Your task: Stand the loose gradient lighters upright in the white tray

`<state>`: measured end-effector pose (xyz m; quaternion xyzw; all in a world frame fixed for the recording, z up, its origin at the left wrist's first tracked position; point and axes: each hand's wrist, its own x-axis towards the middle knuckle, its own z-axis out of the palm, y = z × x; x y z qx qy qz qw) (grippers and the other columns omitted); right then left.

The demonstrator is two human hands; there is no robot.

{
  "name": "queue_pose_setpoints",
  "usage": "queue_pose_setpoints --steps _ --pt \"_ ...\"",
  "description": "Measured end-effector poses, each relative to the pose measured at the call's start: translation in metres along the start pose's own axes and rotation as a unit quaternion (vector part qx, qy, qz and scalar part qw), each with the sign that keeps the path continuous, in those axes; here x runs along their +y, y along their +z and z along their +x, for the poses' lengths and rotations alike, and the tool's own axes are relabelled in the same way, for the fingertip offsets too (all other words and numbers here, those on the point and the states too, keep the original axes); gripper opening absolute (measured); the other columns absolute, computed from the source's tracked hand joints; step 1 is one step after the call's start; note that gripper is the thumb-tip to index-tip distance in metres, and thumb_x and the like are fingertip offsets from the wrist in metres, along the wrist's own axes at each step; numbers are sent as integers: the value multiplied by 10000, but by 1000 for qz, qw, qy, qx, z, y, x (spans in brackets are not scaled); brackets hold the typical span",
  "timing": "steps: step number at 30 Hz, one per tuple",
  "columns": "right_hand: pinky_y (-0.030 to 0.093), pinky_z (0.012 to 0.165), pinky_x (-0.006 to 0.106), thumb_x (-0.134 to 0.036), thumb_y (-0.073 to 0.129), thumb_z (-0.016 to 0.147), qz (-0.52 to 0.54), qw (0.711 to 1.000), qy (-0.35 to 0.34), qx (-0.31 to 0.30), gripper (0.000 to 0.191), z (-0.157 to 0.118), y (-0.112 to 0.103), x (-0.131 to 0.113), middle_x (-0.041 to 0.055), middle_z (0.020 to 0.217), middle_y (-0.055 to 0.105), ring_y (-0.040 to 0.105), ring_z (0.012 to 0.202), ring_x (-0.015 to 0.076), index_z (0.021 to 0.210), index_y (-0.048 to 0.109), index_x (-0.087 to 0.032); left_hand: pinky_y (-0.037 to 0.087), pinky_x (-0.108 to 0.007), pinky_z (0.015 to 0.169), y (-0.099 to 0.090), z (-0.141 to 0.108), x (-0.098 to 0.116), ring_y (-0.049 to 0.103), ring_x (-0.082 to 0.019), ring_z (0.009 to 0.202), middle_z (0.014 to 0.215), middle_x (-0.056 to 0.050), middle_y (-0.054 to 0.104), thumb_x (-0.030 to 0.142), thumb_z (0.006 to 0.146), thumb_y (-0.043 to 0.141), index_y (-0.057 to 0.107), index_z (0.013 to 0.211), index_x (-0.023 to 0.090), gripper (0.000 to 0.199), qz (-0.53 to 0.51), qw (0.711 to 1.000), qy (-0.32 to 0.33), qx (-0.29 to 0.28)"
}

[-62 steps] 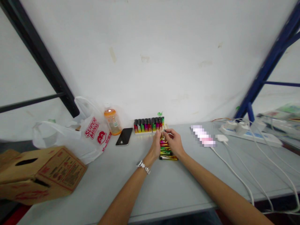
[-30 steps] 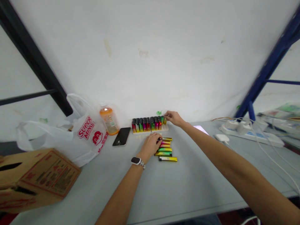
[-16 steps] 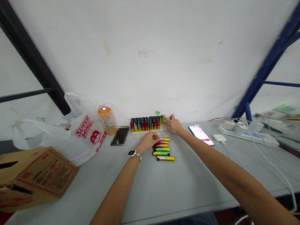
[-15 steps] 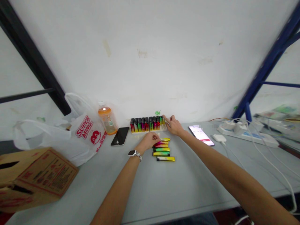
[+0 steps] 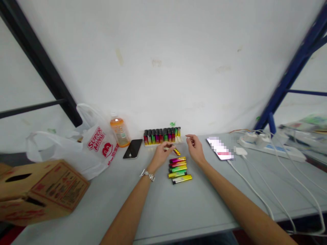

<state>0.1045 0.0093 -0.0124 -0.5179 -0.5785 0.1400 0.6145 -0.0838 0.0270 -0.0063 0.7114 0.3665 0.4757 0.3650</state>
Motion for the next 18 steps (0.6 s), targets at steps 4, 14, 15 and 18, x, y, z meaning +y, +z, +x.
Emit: queue_pose_setpoints --steps 4,14,15,18 --pt "428 653 299 -448 478 910 43 998 33 -9 339 -10 2 -5 38 828 610 528 717 177 1017 646 -174 520 -288 766 8 -8 19 665 -151 793 856 -41 705 561 845 625 531 947 196 390 -154 986 -6 62" --pt "403 592 279 -459 479 921 85 992 37 -88 322 -22 11 -9 -22 635 525 506 604 160 985 630 -182 162 -200 395 25 -21 42 237 -44 382 446 77 306 715 847 449 555 639 154 607 -250 954 -105 127" --pt "400 584 278 -458 482 919 86 991 40 -95 319 -22 11 -8 -26 623 521 503 590 158 984 629 -182 159 -209 397 26 -21 42 231 -46 378 425 69 289 710 856 419 528 562 156 636 -243 952 -124 139" --pt "398 572 273 -454 488 910 86 990 45 -105 313 -24 12 -7 -31 602 519 505 573 156 978 629 -183 164 -221 402 28 -19 44 237 -52 369 401 57 285 618 872 418 447 468 178 598 -217 946 -159 183"
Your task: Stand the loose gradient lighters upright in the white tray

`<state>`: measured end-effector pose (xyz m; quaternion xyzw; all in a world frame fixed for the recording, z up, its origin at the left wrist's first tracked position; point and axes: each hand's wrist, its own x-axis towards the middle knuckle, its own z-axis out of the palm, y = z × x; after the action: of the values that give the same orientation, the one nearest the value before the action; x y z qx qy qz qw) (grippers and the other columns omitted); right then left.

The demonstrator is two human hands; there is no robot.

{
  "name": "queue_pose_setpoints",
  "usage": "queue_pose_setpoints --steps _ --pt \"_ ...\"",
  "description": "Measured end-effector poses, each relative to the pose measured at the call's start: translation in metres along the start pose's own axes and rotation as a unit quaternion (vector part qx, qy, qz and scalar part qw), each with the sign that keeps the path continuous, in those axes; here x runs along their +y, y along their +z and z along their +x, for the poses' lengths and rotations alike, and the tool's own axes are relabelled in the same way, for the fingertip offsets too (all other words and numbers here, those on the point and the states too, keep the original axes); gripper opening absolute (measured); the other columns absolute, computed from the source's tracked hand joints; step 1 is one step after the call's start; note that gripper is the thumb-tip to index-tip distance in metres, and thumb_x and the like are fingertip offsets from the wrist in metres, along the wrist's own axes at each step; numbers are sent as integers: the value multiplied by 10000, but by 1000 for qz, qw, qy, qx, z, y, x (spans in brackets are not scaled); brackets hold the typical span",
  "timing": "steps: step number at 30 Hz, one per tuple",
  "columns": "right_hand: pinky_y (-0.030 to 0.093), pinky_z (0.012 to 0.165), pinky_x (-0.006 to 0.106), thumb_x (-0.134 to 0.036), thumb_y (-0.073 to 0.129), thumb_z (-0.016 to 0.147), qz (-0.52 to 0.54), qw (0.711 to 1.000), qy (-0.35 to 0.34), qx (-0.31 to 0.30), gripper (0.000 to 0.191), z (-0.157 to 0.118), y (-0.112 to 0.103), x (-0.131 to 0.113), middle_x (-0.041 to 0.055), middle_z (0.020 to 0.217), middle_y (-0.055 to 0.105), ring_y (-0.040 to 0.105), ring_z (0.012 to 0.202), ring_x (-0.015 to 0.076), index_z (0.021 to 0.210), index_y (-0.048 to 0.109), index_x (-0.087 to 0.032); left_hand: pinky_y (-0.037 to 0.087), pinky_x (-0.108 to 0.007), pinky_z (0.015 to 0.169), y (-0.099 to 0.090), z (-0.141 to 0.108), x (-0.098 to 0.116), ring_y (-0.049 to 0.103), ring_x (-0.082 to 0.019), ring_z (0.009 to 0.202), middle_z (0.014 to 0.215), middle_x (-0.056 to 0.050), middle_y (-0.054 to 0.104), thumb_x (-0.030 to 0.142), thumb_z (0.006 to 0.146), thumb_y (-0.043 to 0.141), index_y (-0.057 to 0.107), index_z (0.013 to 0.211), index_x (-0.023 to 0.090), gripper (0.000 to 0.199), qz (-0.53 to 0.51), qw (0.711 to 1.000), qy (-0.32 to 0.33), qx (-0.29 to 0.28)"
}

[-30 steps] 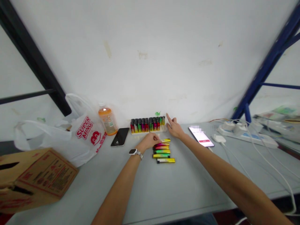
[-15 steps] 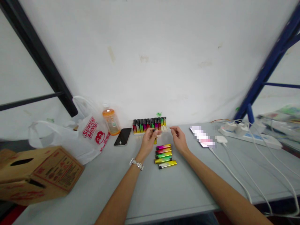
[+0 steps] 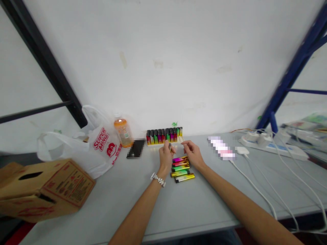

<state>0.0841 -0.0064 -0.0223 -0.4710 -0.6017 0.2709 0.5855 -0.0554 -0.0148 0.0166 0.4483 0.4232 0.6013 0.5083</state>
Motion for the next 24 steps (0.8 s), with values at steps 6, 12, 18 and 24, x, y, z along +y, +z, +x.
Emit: queue_pose_setpoints --steps 6,12,18,24 --pt "393 559 267 -448 483 905 -10 1000 2 -12 317 -1 -1 -2 -34 585 517 505 557 152 979 634 -179 141 -209 398 3 -3 3 195 -52 355 400 76 239 647 870 386 421 499 191 589 -33 999 -35 -19" --pt "380 533 262 -450 481 899 -20 1000 5 -14 325 -2 -1 -3 -31 573 518 492 540 151 968 641 -176 108 -211 384 -1 -5 6 181 -46 350 402 75 229 903 748 266 448 501 184 782 -66 993 -64 -70" --pt "374 518 258 -468 480 893 -12 1000 11 -19 338 -2 0 -3 -36 560 505 482 529 149 972 633 -177 131 -222 393 -1 -4 2 191 -49 355 399 70 234 852 783 310 442 473 185 747 -39 997 -38 -59" --pt "367 513 256 -471 478 895 -9 1000 13 -24 348 -2 0 -2 -37 561 501 478 527 145 974 635 -171 174 -226 410 1 -2 2 228 -57 359 393 58 276 562 870 426 429 456 185 559 4 999 -37 -29"
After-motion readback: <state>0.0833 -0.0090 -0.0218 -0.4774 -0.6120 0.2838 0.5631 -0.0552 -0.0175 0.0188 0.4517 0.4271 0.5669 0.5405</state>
